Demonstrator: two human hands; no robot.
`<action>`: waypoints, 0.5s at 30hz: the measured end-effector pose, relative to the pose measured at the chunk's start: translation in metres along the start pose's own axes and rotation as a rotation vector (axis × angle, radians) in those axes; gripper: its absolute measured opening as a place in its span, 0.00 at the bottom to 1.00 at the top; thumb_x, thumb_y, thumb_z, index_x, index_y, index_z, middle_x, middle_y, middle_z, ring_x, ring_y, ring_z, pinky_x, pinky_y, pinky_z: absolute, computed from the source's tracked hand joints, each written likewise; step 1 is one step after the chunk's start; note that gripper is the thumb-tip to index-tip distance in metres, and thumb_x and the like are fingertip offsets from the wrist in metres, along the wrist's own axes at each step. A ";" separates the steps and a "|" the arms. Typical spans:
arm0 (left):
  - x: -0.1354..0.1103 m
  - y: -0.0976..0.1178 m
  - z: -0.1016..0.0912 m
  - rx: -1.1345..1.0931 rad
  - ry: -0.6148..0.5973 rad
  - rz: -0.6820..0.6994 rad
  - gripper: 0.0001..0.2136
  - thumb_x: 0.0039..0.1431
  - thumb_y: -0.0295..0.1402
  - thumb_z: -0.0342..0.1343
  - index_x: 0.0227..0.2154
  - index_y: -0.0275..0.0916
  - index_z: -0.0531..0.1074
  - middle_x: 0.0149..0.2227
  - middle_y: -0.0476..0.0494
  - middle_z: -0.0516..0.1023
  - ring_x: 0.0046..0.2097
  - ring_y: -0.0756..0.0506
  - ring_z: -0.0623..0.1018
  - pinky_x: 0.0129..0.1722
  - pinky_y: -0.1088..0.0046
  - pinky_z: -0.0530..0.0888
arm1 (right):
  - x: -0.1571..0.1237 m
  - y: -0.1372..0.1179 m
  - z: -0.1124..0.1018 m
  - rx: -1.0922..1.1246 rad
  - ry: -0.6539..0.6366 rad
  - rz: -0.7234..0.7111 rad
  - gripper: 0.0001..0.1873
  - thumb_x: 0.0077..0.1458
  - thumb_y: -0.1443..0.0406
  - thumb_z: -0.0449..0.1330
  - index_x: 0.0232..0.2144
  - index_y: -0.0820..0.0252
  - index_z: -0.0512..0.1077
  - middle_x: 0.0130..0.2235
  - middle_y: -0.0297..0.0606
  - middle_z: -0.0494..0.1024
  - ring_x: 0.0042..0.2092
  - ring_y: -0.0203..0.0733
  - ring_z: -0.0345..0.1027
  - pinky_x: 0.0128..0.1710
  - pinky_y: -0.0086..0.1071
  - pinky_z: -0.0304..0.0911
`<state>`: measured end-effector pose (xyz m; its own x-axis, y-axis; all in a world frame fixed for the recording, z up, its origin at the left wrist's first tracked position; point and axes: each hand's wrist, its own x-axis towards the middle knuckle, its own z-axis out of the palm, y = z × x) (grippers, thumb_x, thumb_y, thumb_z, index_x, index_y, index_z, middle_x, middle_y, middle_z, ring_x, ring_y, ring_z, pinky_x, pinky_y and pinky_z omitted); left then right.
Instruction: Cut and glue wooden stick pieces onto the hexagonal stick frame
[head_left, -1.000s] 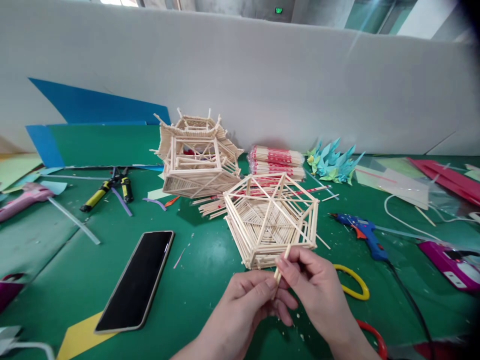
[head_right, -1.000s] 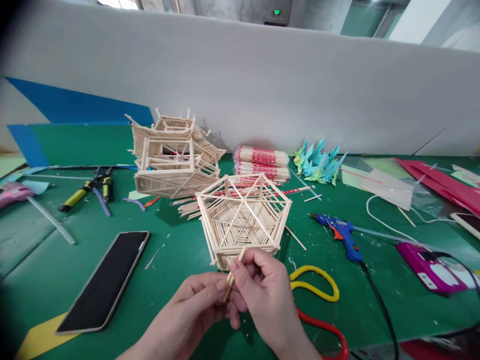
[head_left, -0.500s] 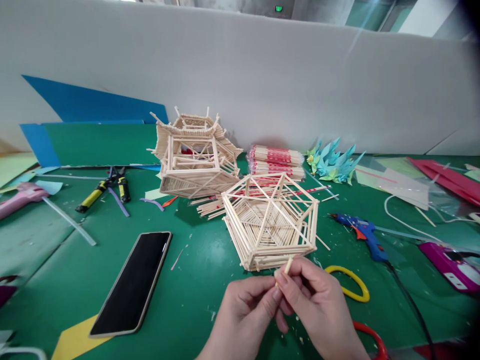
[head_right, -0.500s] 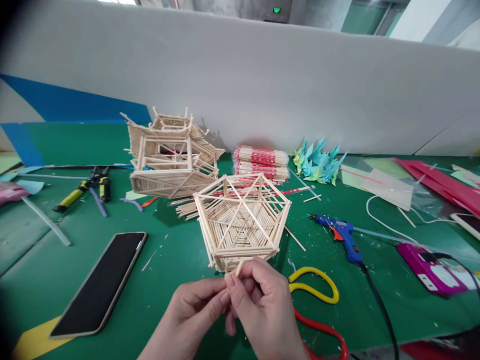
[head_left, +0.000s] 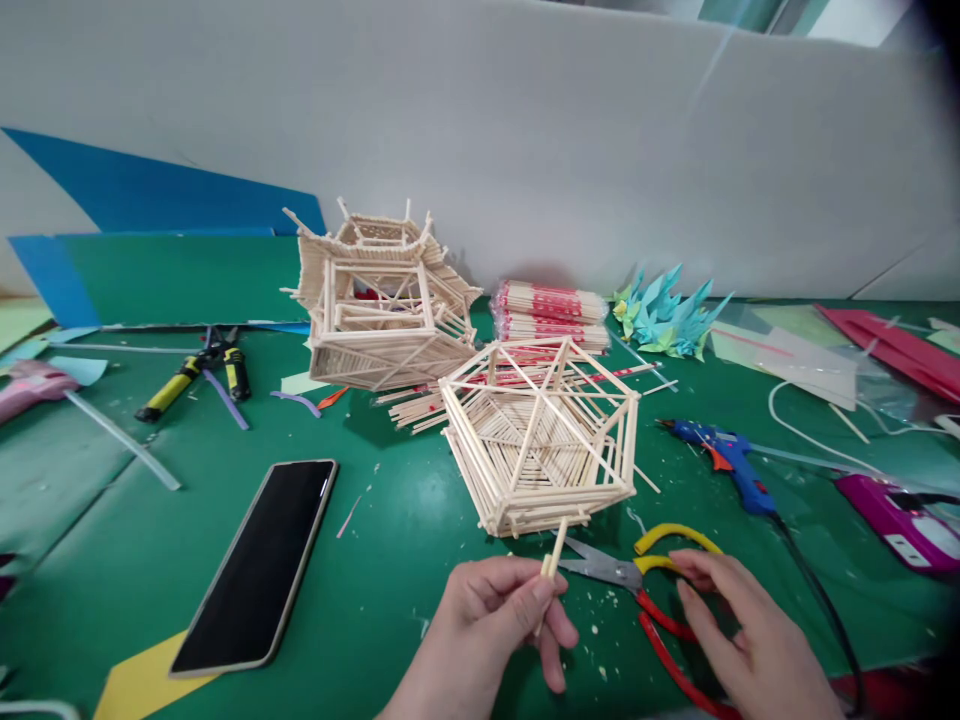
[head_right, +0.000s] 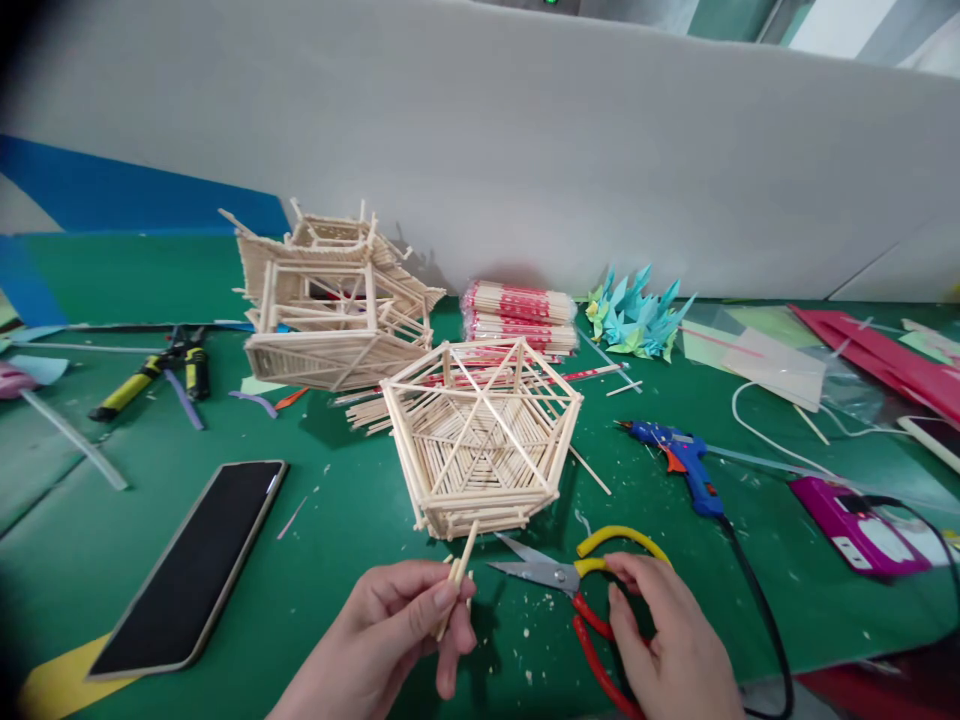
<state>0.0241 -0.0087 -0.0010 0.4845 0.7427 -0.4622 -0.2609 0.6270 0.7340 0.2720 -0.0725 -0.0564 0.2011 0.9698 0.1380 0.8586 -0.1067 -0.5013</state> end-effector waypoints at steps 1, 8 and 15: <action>0.000 0.000 0.000 0.001 0.011 -0.006 0.11 0.52 0.37 0.58 0.25 0.32 0.75 0.21 0.45 0.76 0.18 0.54 0.70 0.23 0.78 0.62 | -0.003 0.012 0.002 -0.079 0.000 -0.050 0.13 0.53 0.61 0.53 0.40 0.57 0.70 0.42 0.44 0.75 0.44 0.48 0.70 0.38 0.37 0.68; -0.008 0.013 0.000 0.022 0.072 0.048 0.10 0.51 0.37 0.59 0.25 0.33 0.76 0.21 0.46 0.76 0.18 0.54 0.70 0.23 0.77 0.62 | 0.014 0.027 0.001 -0.311 -0.111 -0.171 0.13 0.49 0.69 0.50 0.37 0.58 0.70 0.37 0.41 0.75 0.38 0.45 0.70 0.37 0.38 0.65; -0.025 0.038 -0.023 0.017 0.247 0.218 0.07 0.50 0.35 0.60 0.28 0.36 0.78 0.21 0.49 0.77 0.20 0.54 0.71 0.24 0.79 0.64 | 0.023 0.029 -0.018 -0.297 -0.198 -0.204 0.03 0.47 0.66 0.54 0.27 0.55 0.68 0.29 0.37 0.73 0.31 0.42 0.68 0.31 0.34 0.64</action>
<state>-0.0168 0.0024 0.0270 0.2013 0.8947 -0.3986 -0.3212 0.4448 0.8361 0.3102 -0.0571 -0.0525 -0.0567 0.9980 0.0273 0.9761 0.0611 -0.2083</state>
